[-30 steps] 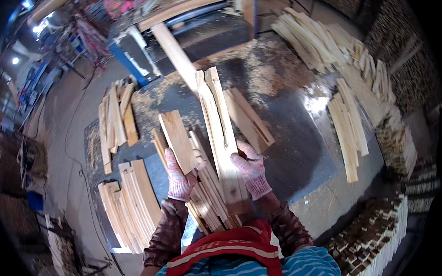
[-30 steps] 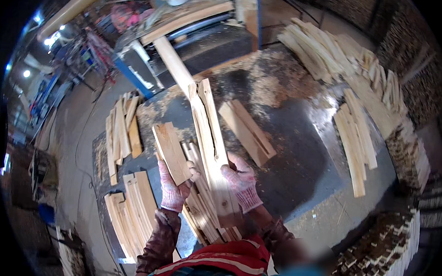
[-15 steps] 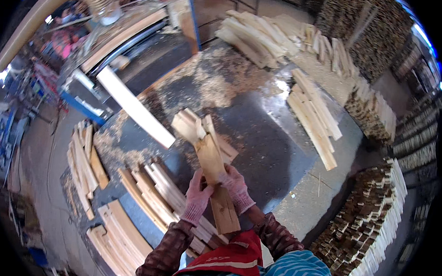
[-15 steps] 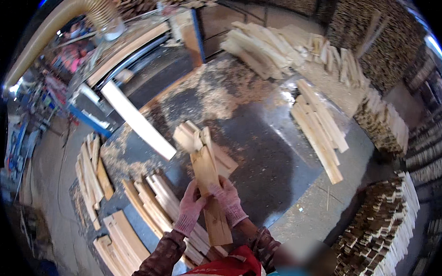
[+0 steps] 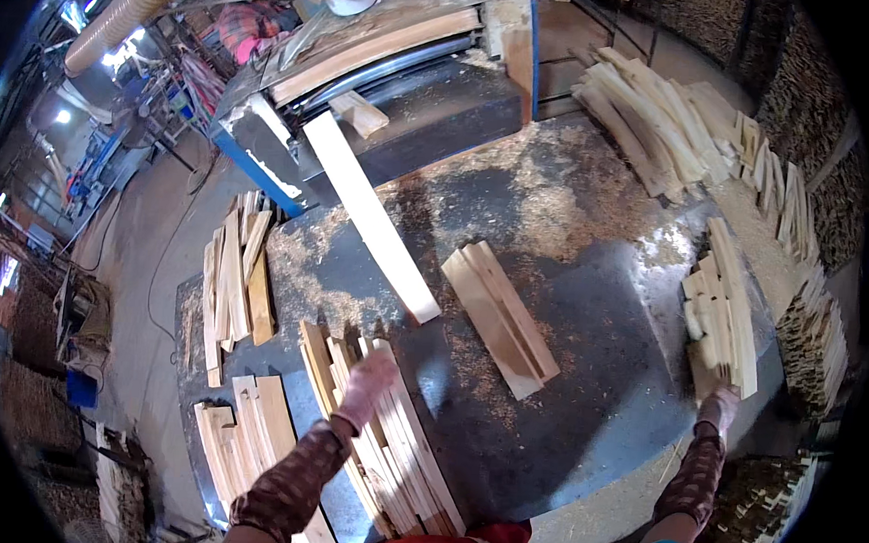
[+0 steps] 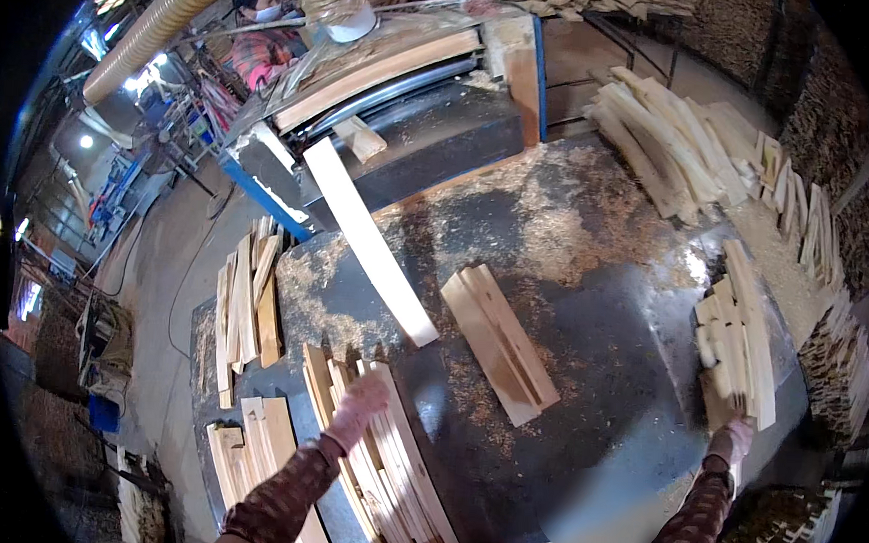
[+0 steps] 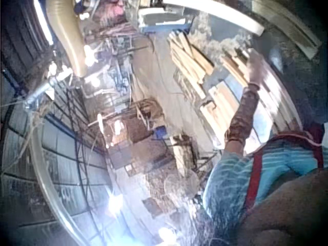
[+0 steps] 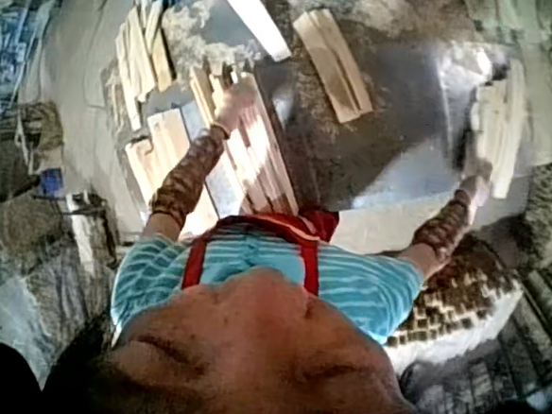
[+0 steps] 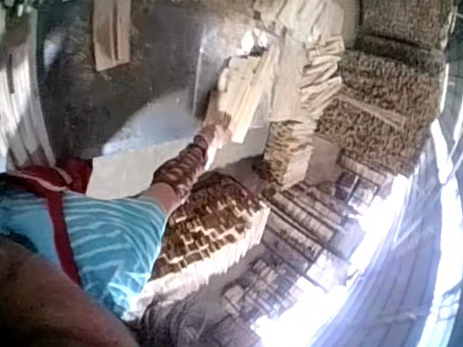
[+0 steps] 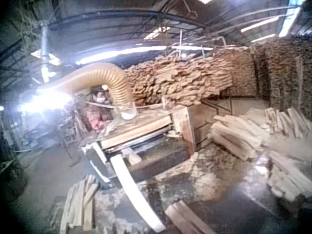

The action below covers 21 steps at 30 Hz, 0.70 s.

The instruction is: The person sorts and stacks light-colored wooden planks on a metal workbench in a workshop. They pick up planks from a pile, inspect them, and arrange them into neat stacks, occasionally moving them to different locations on the table.

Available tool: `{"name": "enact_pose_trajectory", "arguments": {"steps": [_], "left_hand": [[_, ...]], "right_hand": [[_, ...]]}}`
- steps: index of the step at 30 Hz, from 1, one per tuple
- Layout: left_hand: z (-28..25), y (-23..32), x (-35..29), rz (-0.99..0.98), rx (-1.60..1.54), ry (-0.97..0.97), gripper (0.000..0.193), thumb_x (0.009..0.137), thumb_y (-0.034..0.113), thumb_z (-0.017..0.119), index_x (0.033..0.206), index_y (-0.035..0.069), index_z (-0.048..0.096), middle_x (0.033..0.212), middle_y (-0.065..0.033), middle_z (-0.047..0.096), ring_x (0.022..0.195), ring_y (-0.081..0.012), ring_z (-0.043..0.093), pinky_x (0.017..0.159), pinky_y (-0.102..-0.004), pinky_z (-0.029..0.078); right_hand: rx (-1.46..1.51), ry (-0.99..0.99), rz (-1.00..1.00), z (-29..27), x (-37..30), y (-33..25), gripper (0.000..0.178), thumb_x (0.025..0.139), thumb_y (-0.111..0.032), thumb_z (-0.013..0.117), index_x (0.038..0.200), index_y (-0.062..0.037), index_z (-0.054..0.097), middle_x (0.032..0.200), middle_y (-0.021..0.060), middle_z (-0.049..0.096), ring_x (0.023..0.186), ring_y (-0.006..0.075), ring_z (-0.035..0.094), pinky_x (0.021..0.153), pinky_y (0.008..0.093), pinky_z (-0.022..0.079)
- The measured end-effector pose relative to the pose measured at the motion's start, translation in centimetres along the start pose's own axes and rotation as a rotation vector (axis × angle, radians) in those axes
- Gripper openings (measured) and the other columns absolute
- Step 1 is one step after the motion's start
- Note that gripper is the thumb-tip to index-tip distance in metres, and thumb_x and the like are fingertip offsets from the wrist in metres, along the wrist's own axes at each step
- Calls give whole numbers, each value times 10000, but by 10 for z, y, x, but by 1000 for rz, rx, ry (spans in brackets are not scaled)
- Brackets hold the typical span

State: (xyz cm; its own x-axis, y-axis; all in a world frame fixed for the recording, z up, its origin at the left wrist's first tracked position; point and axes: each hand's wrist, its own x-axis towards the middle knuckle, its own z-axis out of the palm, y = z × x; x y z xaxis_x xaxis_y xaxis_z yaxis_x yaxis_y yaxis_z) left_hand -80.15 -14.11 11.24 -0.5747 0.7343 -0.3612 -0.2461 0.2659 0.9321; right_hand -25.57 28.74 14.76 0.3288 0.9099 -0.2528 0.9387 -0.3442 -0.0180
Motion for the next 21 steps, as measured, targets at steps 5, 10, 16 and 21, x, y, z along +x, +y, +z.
{"name": "enact_pose_trajectory", "arguments": {"steps": [5, 10, 16, 21], "left_hand": [[-21, 9, 110, 107, 77, -30, 671, 986, 244, 549, 1549, 97, 215, 1467, -150, 443, 1325, -298, 467, 1127, -445, 365], [27, 76, 163, -88, -157, 207, 979, 867, 210, 728, 1557, 61, 50, 1347, -186, 531, 1129, -311, 598, 1019, -494, 416], [27, 96, 197, -223, -95, 151, 537, 859, 237, 765, 1297, 54, 514, 1128, -90, 667, 976, -262, 664, 849, -465, 549], [10, 132, 130, -159, -361, -72, 386, 857, 237, 772, 1165, 53, 628, 1034, -47, 699, 838, -211, 693, 747, -405, 574]], "right_hand": [[319, 466, -927, 84, 76, 17, 393, 903, -198, 579, 1261, -37, 559, 1205, 98, 642, 1096, 275, 629, 929, 411, 501], [55, -76, -1121, 63, -176, -223, 667, 869, -343, 635, 1438, -57, 438, 1455, 154, 467, 1337, 309, 448, 1055, 453, 418], [-230, 115, -1340, 85, -251, -301, 790, 822, -379, 673, 1450, -8, 370, 1469, 172, 429, 1301, 355, 454, 1045, 486, 405], [-45, -54, -1092, 95, -237, -287, 794, 774, -223, 707, 1445, -6, 341, 1397, 163, 473, 1277, 359, 476, 1017, 470, 439]]}}
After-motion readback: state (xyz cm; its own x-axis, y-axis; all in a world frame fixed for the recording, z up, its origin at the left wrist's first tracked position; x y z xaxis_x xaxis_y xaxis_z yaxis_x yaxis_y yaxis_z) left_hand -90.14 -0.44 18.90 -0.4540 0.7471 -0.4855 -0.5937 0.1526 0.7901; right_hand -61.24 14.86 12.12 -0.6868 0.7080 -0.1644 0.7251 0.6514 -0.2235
